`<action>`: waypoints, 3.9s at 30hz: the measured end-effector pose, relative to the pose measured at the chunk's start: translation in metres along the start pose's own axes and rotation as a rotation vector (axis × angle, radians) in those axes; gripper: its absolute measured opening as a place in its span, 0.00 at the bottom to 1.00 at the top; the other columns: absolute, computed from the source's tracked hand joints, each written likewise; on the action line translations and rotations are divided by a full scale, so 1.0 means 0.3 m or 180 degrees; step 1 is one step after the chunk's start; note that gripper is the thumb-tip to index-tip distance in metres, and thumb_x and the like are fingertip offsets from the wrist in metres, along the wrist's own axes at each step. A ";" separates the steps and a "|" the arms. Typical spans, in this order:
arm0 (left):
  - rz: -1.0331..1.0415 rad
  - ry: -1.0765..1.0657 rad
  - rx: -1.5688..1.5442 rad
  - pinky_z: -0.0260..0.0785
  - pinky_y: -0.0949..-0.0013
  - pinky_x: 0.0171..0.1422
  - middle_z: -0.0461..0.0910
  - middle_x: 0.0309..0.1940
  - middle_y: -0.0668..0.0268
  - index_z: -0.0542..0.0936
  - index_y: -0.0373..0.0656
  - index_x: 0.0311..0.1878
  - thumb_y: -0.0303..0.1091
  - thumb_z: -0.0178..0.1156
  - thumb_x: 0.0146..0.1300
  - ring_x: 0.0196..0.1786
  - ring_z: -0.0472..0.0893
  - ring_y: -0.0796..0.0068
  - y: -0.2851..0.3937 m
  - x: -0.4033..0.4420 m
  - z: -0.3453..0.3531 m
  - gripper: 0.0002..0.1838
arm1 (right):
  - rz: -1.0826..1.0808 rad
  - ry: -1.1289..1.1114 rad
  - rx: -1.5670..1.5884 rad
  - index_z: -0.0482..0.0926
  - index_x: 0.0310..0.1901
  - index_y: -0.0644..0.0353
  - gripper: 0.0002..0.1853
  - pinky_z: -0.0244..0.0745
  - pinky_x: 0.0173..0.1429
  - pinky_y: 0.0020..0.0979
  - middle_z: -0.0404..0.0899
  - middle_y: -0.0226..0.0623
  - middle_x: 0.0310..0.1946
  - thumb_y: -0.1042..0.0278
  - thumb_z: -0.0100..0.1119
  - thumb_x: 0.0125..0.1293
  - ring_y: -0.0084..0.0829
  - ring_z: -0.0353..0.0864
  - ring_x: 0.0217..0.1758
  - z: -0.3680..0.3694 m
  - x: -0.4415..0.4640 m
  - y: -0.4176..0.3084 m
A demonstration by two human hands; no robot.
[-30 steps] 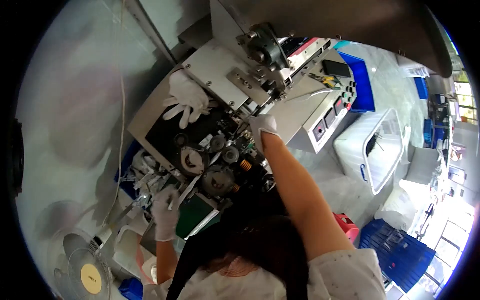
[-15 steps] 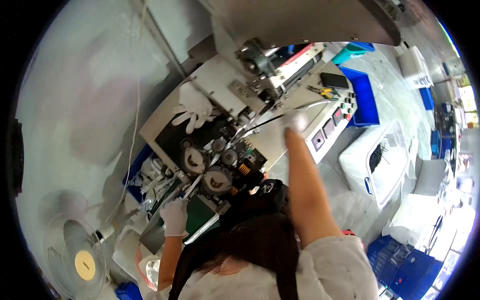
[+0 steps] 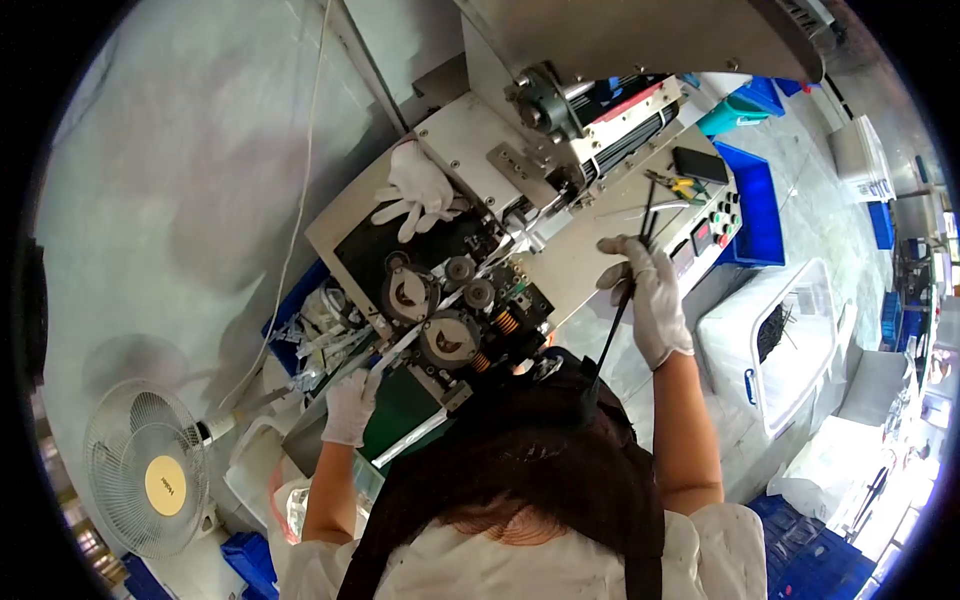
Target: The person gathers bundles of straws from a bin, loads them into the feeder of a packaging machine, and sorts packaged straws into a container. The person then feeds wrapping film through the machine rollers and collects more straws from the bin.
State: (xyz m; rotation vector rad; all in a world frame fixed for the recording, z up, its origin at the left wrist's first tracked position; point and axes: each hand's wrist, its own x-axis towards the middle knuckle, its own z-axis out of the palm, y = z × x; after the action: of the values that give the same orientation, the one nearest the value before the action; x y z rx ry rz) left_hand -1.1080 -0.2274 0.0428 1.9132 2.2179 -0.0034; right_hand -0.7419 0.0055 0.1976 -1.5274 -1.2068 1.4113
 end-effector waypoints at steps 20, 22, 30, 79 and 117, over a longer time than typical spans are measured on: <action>0.0065 0.0015 0.0311 0.65 0.59 0.21 0.74 0.16 0.61 0.74 0.48 0.25 0.41 0.55 0.65 0.19 0.76 0.58 -0.214 -0.334 -0.046 0.13 | 0.0243 -0.0914 -0.0111 0.74 0.42 0.66 0.13 0.72 0.34 0.25 0.80 0.37 0.33 0.62 0.47 0.73 0.21 0.73 0.26 0.237 -0.064 0.145; -0.0249 0.0788 -0.0461 0.61 0.56 0.20 0.71 0.15 0.59 0.72 0.47 0.22 0.41 0.54 0.68 0.16 0.71 0.54 -0.139 -0.359 -0.085 0.17 | 0.0204 -0.0943 -0.0215 0.75 0.42 0.66 0.14 0.72 0.33 0.25 0.80 0.36 0.33 0.62 0.47 0.72 0.20 0.71 0.24 0.278 -0.080 0.114; -0.0721 0.1357 -0.1444 0.58 0.58 0.20 0.67 0.14 0.58 0.70 0.45 0.22 0.35 0.60 0.64 0.16 0.69 0.55 0.007 -0.462 0.027 0.15 | 0.0872 -0.2601 -0.1289 0.79 0.38 0.65 0.21 0.70 0.29 0.28 0.78 0.32 0.24 0.51 0.58 0.62 0.23 0.71 0.22 0.535 -0.069 0.210; 0.0047 -0.0912 -0.6910 0.71 0.74 0.45 0.78 0.34 0.64 0.73 0.37 0.49 0.48 0.40 0.74 0.39 0.78 0.76 0.628 0.058 -0.233 0.22 | -0.0234 -0.2494 -0.1769 0.80 0.49 0.60 0.20 0.66 0.27 0.22 0.82 0.30 0.32 0.51 0.51 0.70 0.18 0.67 0.21 0.428 -0.102 -0.085; 0.0478 -0.1249 -0.5947 0.67 0.72 0.42 0.73 0.28 0.66 0.74 0.37 0.44 0.45 0.44 0.74 0.34 0.73 0.76 0.719 0.042 -0.204 0.19 | 0.0346 -0.2687 -0.0907 0.71 0.56 0.69 0.22 0.73 0.47 0.27 0.74 0.31 0.30 0.58 0.47 0.72 0.23 0.72 0.34 0.358 -0.154 -0.175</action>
State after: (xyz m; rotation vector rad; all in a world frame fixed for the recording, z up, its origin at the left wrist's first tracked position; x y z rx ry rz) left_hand -0.9083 -0.1728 0.1300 0.7499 0.8333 1.1070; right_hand -0.8545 -0.0317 0.2461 -1.1910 -1.8986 2.1349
